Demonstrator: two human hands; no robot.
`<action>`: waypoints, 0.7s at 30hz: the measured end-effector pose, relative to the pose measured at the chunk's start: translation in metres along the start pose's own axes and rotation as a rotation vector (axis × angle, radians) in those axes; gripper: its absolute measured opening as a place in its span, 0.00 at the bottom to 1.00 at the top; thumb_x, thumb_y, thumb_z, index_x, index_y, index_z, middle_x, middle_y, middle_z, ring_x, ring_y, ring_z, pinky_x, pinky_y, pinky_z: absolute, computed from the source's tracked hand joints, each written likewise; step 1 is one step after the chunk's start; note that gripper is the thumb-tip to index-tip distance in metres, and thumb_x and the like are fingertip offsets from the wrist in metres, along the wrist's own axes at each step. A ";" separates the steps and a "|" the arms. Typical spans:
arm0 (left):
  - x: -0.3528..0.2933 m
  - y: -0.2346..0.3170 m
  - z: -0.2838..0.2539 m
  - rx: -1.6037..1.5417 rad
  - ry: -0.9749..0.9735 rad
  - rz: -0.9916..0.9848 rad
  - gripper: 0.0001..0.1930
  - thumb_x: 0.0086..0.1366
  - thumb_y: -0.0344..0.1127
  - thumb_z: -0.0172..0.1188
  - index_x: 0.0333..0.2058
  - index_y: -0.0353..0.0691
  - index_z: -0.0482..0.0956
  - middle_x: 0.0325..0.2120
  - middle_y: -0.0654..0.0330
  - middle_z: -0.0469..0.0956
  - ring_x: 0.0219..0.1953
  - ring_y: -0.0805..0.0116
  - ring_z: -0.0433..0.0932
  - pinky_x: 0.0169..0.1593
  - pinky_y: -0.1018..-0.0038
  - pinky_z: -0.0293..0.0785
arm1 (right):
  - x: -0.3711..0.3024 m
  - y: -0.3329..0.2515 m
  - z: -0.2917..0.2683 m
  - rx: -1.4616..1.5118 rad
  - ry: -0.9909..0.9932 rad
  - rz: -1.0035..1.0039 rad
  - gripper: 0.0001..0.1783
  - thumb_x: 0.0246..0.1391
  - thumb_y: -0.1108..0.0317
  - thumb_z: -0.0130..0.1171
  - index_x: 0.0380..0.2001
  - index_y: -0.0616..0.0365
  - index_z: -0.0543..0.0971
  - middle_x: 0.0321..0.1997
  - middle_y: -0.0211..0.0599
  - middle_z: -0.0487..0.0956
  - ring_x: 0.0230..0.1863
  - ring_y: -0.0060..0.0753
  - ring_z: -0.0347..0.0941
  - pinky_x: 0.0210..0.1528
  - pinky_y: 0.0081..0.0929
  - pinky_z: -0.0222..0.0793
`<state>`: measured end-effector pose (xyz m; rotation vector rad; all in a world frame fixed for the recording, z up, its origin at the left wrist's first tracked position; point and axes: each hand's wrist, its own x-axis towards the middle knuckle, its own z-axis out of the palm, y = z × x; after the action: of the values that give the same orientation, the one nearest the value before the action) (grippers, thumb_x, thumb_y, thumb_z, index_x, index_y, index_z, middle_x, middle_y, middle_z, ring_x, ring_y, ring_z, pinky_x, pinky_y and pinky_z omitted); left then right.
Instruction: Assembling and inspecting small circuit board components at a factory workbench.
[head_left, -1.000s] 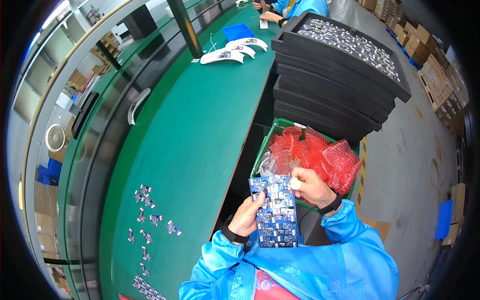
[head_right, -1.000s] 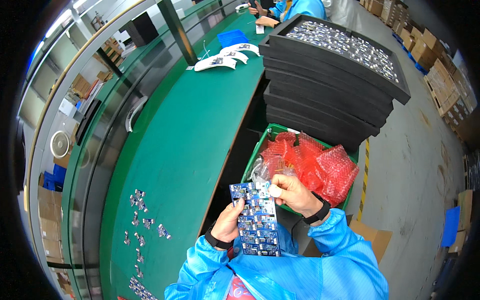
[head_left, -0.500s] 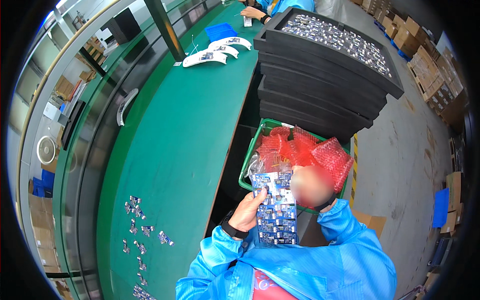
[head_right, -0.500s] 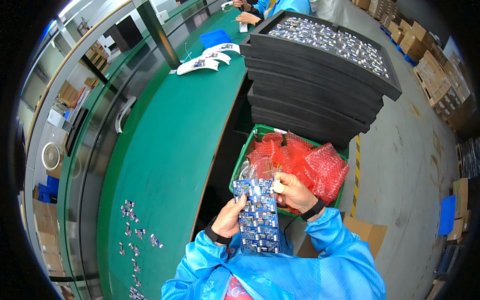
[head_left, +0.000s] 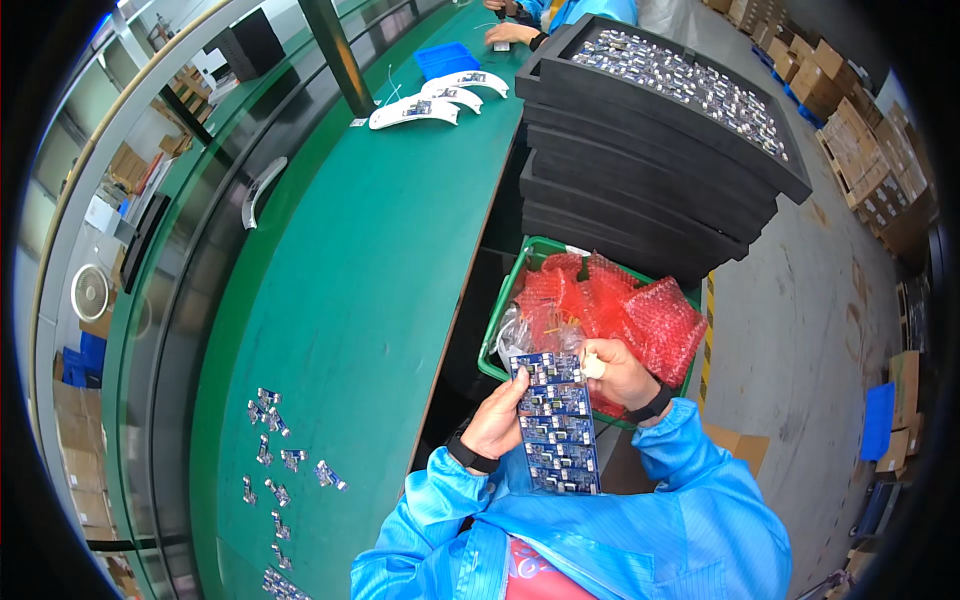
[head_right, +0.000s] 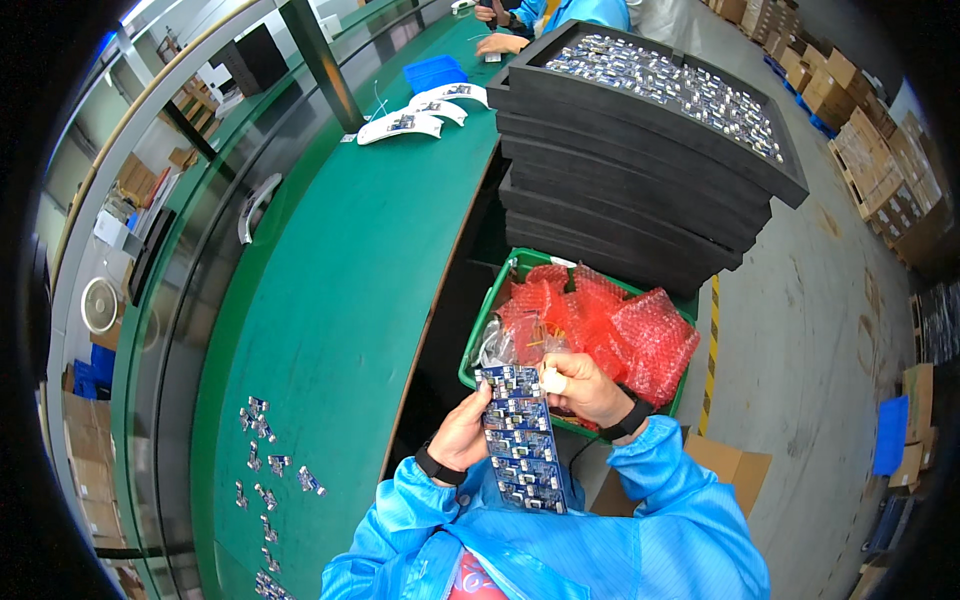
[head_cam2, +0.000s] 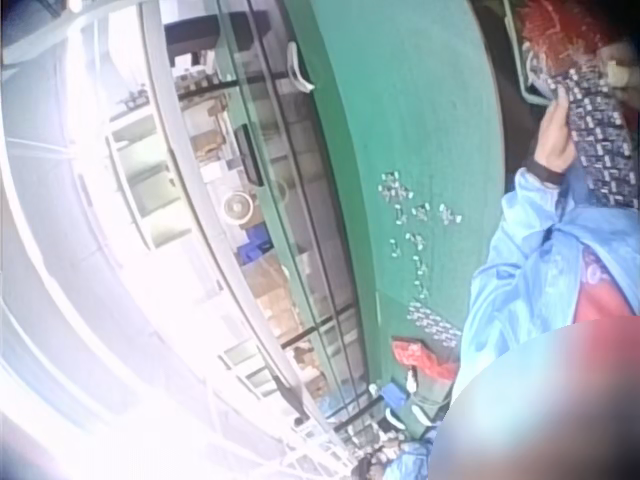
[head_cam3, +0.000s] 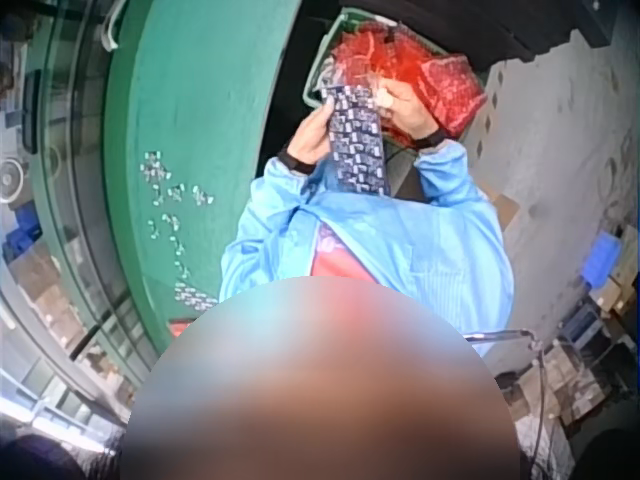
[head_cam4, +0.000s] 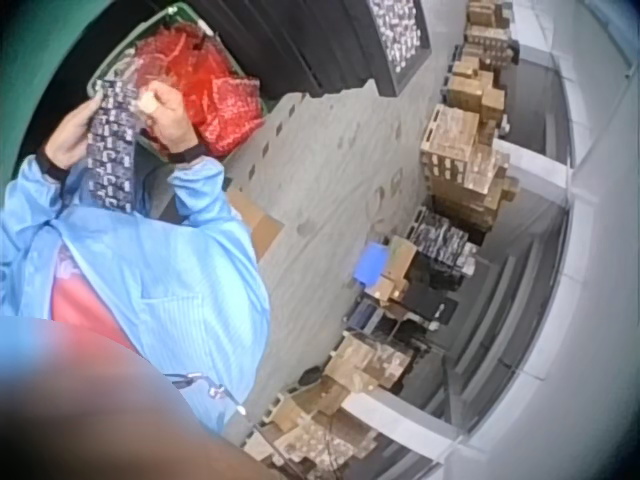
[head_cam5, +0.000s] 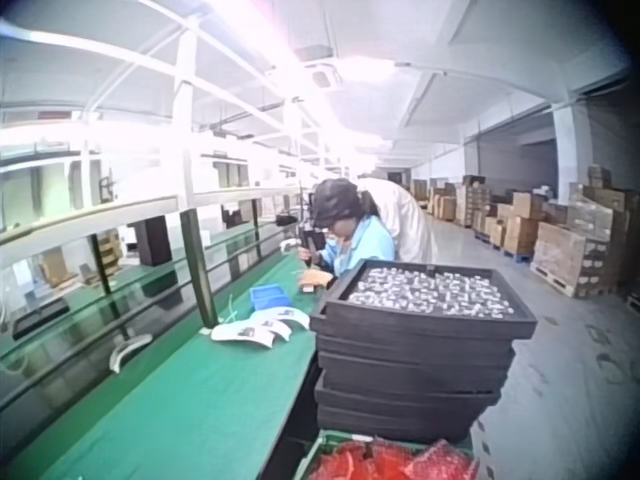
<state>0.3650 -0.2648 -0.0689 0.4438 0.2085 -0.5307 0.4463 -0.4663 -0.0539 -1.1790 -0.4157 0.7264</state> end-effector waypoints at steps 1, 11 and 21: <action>0.002 -0.003 -0.002 -0.045 -0.035 -0.006 0.24 0.73 0.48 0.41 0.56 0.36 0.67 0.51 0.54 0.74 0.51 0.61 0.76 0.56 0.61 0.72 | 0.002 0.001 0.008 0.112 -0.008 -0.011 0.10 0.62 0.65 0.52 0.28 0.57 0.73 0.22 0.22 0.70 0.23 0.13 0.64 0.25 0.15 0.59; 0.007 0.009 -0.003 0.060 0.225 0.211 0.19 0.72 0.44 0.46 0.51 0.36 0.71 0.46 0.57 0.78 0.46 0.67 0.78 0.50 0.69 0.75 | -0.002 -0.006 -0.026 -1.023 0.399 -0.006 0.14 0.60 0.61 0.54 0.29 0.63 0.74 0.21 0.38 0.74 0.25 0.23 0.70 0.28 0.25 0.65; -0.016 -0.003 -0.001 0.160 0.140 0.114 0.21 0.61 0.26 0.60 0.53 0.34 0.71 0.47 0.56 0.77 0.48 0.64 0.77 0.53 0.65 0.74 | -0.001 -0.002 0.017 -0.271 0.103 0.126 0.12 0.64 0.63 0.51 0.29 0.58 0.74 0.21 0.19 0.67 0.23 0.11 0.60 0.24 0.15 0.56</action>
<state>0.3492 -0.2596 -0.0663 0.6461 0.2739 -0.4063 0.4353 -0.4556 -0.0464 -1.5017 -0.3635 0.7296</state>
